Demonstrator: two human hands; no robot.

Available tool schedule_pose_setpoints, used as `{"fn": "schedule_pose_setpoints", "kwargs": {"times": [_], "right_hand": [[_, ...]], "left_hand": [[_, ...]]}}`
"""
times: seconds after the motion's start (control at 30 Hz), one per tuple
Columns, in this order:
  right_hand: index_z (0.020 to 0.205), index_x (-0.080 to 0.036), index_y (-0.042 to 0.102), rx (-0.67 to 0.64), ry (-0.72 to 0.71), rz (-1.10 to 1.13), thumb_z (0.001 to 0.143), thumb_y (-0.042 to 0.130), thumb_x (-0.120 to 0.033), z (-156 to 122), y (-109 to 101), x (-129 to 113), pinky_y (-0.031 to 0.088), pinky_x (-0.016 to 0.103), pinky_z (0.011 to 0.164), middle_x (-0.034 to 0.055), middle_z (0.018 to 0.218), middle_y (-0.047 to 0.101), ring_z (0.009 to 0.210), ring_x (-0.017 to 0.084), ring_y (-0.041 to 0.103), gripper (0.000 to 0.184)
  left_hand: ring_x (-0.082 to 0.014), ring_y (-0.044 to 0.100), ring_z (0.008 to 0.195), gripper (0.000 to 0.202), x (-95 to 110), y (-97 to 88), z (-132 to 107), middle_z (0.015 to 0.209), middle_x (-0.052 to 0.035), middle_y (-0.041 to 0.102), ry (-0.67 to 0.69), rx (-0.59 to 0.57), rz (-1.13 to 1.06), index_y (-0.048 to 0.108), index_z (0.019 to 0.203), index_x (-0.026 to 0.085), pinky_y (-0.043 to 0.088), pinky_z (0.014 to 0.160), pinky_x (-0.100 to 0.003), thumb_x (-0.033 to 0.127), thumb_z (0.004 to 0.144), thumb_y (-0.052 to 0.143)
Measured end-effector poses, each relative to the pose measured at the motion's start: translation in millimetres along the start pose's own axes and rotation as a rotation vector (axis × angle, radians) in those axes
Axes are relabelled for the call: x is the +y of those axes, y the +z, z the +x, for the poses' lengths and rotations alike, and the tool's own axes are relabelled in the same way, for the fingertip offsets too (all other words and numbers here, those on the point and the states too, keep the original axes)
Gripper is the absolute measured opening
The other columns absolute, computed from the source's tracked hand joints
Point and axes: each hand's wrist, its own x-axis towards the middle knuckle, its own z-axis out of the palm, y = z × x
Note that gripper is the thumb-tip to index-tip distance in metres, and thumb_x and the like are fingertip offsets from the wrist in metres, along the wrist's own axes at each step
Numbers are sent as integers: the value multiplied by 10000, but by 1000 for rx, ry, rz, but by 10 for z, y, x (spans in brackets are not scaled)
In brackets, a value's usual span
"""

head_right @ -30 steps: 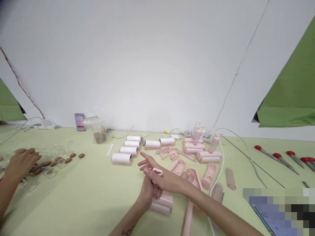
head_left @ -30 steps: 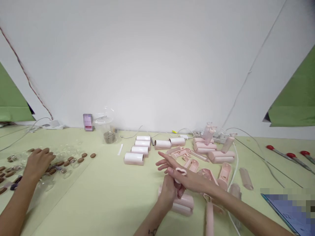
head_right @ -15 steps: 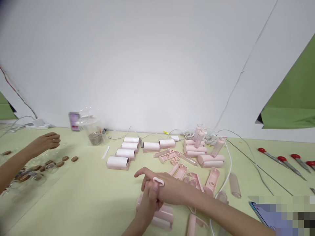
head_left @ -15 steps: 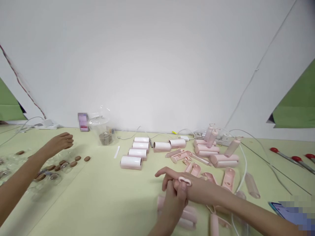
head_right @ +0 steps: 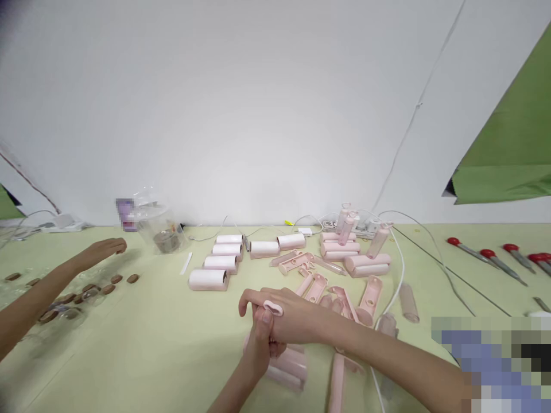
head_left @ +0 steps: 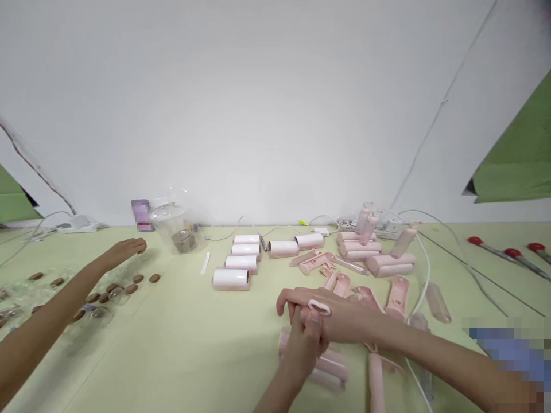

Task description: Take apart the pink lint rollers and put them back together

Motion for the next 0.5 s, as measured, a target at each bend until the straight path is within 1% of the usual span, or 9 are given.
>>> {"fn": "schedule_pose_setpoints", "kwargs": {"times": [0.07,0.1,0.17,0.23,0.3,0.33,0.37,0.43,0.5], "right_hand": [[958,-270,497,-16,16,-23,573,411,-95,-12,-11,-32,314,143,407,-27,736,520,599,104,505,432],[948,-270,504,-19,9,-39,565,408,-89,-16,-15,-49,317,145,411,-23,747,527,617,110,510,434],[949,-269,513,-31,-20,-40,571,397,-70,-20,-10,-78,329,153,429,-21,754,541,619,109,517,443],[1006,-278,489,-33,-17,33,642,379,-74,-29,14,-82,348,164,445,-30,722,552,548,91,514,431],[1056,-280,442,-9,22,159,760,377,-160,-61,56,-50,384,185,464,-42,684,559,470,78,501,326],[1067,-274,422,11,40,219,810,375,-243,-88,81,-20,408,201,482,-45,658,557,456,82,504,263],[1067,-263,411,38,51,272,841,358,-329,-123,107,16,432,223,512,-46,633,553,460,91,516,241],[1046,-241,416,114,25,310,842,376,-432,-208,164,97,462,262,591,-33,655,559,542,118,557,282],[1017,-230,448,242,-53,208,796,479,-443,-298,224,165,458,295,698,13,827,577,745,159,574,309]], "left_hand": [[-58,204,304,370,64,8,-13,329,78,245,-23,-84,-39,450,654,217,195,374,-209,586,661,462],[-59,198,305,371,85,14,-17,327,73,251,-22,-105,-51,447,651,214,186,375,-212,584,665,457],[-56,177,306,393,102,27,-24,319,73,230,5,-106,-62,433,643,213,169,376,-214,606,660,448],[-53,151,298,454,96,32,-28,305,79,190,49,-128,-67,399,615,219,146,372,-212,672,638,424],[-51,153,287,521,86,20,-29,303,80,189,98,-178,-54,375,582,222,133,365,-209,740,582,426],[-51,170,285,553,84,8,-29,307,75,204,120,-211,-43,375,559,218,136,363,-210,768,544,437],[-52,192,288,582,87,-8,-27,313,68,224,136,-246,-31,379,531,212,146,361,-213,788,505,450],[-57,229,296,639,107,-44,-19,324,53,251,146,-309,-15,391,477,197,181,357,-223,836,465,408],[-74,270,296,714,158,-81,-6,329,34,287,128,-369,-12,407,454,186,228,353,-236,878,491,237]]}}
